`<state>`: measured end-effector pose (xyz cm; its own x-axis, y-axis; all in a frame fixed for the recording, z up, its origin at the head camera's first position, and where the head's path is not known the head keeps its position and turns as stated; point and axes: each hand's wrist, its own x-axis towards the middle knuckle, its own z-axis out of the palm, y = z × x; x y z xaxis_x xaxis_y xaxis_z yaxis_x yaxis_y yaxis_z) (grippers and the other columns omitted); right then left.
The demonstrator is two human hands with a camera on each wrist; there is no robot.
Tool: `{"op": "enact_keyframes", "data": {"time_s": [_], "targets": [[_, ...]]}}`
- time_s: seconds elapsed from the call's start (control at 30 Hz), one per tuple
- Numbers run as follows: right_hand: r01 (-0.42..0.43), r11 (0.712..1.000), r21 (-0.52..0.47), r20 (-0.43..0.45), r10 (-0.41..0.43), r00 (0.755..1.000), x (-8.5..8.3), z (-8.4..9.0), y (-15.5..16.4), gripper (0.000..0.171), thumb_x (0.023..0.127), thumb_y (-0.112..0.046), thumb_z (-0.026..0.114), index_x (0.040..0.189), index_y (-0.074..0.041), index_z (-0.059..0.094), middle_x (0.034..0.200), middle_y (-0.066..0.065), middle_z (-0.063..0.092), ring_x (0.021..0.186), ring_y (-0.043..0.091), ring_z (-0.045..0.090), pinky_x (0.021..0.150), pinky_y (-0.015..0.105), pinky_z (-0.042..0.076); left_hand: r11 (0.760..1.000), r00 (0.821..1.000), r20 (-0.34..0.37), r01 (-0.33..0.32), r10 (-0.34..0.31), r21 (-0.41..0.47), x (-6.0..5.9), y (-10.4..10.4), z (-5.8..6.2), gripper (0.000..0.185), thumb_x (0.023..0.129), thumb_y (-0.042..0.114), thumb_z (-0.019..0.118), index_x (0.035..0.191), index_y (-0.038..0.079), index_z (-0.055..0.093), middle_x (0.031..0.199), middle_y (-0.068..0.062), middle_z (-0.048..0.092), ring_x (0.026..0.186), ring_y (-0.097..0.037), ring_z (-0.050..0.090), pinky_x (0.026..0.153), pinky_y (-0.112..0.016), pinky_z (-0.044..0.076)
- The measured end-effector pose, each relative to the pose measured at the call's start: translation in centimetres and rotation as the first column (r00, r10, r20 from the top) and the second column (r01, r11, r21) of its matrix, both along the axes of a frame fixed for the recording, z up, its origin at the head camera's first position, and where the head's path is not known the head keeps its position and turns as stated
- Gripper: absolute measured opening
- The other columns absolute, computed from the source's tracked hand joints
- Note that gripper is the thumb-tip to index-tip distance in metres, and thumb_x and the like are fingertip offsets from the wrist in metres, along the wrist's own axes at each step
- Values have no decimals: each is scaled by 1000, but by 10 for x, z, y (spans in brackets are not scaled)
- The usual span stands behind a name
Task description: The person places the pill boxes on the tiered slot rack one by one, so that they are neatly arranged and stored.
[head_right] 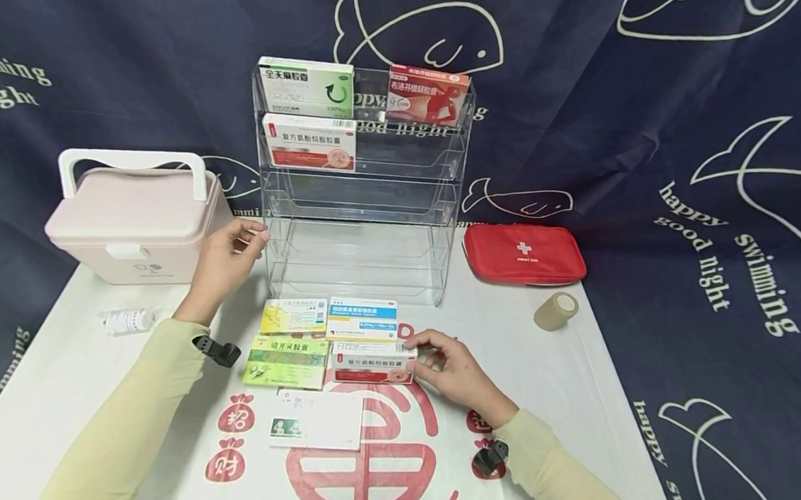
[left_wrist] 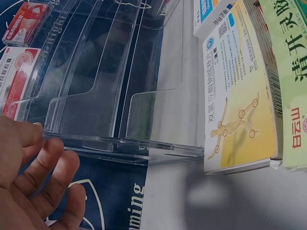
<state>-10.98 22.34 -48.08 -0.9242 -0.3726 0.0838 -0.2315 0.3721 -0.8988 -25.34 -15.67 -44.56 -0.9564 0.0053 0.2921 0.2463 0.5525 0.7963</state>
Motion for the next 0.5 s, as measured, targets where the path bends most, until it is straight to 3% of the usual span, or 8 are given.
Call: {"op": "enact_keyframes", "data": {"time_s": [0.23, 0.5], "targets": [[20, 1000, 11, -74, -19, 997, 0, 1, 1, 27, 88, 5, 76, 112, -2, 67, 115, 10, 66, 83, 25, 58, 72, 35, 52, 1000, 1000, 4, -2, 2, 3, 0, 1, 0, 20, 101, 20, 66, 111, 3, 68, 90, -12, 68, 78, -25, 60, 75, -36, 47], [4, 1000, 2, -85, -4, 996, 0, -2, 2, 29, 87, 5, 76, 113, -3, 66, 119, 11, 65, 86, 25, 58, 74, 35, 51, 1000, 1000, -5, -6, 6, 3, 0, 1, -1, 20, 101, 20, 66, 110, 3, 68, 89, -13, 68, 77, -25, 59, 75, -36, 47]]}}
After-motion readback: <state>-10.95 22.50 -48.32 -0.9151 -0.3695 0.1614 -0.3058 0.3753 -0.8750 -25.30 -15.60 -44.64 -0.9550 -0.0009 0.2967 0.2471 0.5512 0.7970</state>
